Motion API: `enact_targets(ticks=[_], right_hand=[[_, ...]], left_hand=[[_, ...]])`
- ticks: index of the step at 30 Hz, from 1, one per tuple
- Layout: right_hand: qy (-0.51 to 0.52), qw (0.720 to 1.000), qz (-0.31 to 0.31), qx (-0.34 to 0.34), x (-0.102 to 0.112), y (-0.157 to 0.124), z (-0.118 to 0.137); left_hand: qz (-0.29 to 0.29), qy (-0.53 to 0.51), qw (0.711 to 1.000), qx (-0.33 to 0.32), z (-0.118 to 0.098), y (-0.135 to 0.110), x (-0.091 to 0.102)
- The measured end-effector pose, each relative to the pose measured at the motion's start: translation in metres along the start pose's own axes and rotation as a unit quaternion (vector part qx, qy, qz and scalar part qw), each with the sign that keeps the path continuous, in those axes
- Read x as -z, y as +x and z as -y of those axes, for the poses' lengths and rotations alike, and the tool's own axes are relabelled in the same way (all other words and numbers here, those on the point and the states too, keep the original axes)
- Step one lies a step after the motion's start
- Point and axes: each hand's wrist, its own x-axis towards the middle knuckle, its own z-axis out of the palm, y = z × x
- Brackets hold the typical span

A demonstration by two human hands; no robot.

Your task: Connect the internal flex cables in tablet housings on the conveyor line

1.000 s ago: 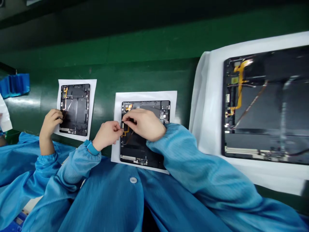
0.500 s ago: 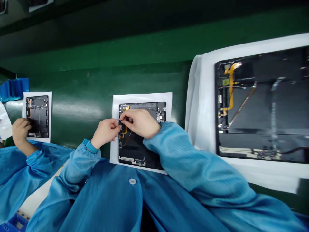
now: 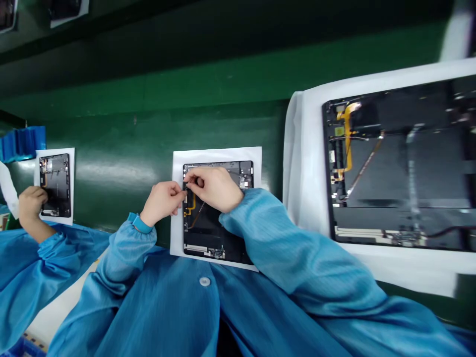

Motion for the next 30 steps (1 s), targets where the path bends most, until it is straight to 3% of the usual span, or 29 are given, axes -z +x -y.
enact_targets(ticks=[7, 10, 15, 21, 27, 30], right_hand=[[-0.019, 0.999, -0.004, 0.03, 0.001, -0.009, -0.003], [-0.077, 0.995, -0.018, 0.067, 0.001, -0.024, -0.001], [-0.218, 0.973, -0.008, 0.077, 0.003, -0.048, 0.004], [-0.269, 0.96, -0.012, 0.075, 0.006, -0.053, 0.002], [-0.271, 0.96, -0.011, 0.075, 0.007, -0.052, 0.0], [-0.278, 0.957, -0.023, 0.076, 0.007, -0.051, 0.0]], left_hand=[[-0.024, 0.024, 0.999, 0.003, 0.0, 0.002, -0.004], [-0.064, 0.111, 0.991, -0.048, -0.005, -0.001, -0.003], [-0.118, 0.265, 0.95, -0.118, -0.012, -0.002, 0.001], [-0.083, 0.343, 0.917, -0.188, -0.021, 0.012, 0.009], [0.018, 0.383, 0.886, -0.263, -0.03, 0.03, 0.021], [0.039, 0.389, 0.877, -0.278, -0.032, 0.034, 0.023]])
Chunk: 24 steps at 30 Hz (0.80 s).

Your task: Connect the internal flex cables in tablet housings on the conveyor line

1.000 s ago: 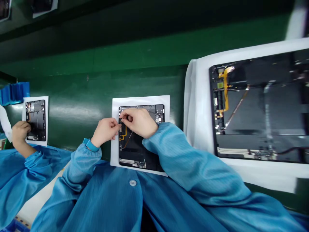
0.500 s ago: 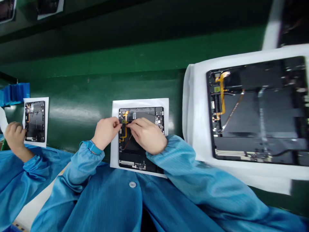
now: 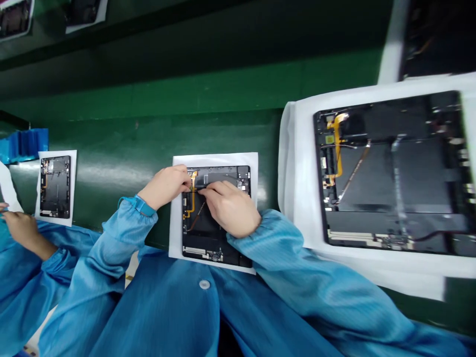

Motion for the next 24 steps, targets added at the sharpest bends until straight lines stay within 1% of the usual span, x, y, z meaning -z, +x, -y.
enact_targets(ticks=[4, 8, 10, 14, 17, 19, 20, 21, 22, 23, 24], right_hand=[[-0.003, 1.0, -0.009, -0.005, -0.001, 0.002, -0.001], [0.001, 1.0, -0.003, -0.013, -0.003, 0.004, -0.002], [-0.008, 1.0, 0.0, -0.015, -0.003, 0.005, -0.002], [-0.033, 0.999, 0.003, -0.001, -0.001, 0.006, 0.0], [-0.043, 0.999, 0.006, 0.012, 0.003, 0.005, 0.002], [-0.043, 0.999, 0.007, 0.012, 0.005, 0.004, 0.004], [-0.039, 0.999, 0.007, 0.011, 0.005, 0.002, 0.004], [-0.031, 0.999, 0.004, 0.008, 0.006, 0.001, 0.004], [-0.019, 1.0, -0.001, 0.004, 0.007, -0.001, 0.004], [-0.001, 1.0, -0.009, -0.001, 0.007, -0.004, 0.004], [0.022, 0.999, -0.023, -0.009, 0.009, -0.007, 0.004]], left_hand=[[-0.003, -0.003, 1.0, -0.006, -0.001, 0.001, -0.002], [-0.003, -0.004, 1.0, -0.007, -0.006, 0.001, -0.004], [-0.005, 0.006, 1.0, 0.002, -0.01, 0.0, -0.004], [-0.011, 0.039, 0.998, 0.04, -0.018, -0.001, -0.006], [-0.04, 0.034, 0.998, 0.033, -0.017, -0.008, -0.012], [-0.092, 0.001, 0.995, 0.024, -0.014, -0.018, -0.019], [-0.127, -0.019, 0.991, 0.037, -0.013, -0.025, -0.024], [-0.163, -0.033, 0.984, 0.066, -0.013, -0.033, -0.028], [-0.192, -0.035, 0.975, 0.11, -0.013, -0.041, -0.032], [-0.208, -0.022, 0.965, 0.16, -0.014, -0.048, -0.036], [-0.205, 0.003, 0.956, 0.209, -0.017, -0.055, -0.039]])
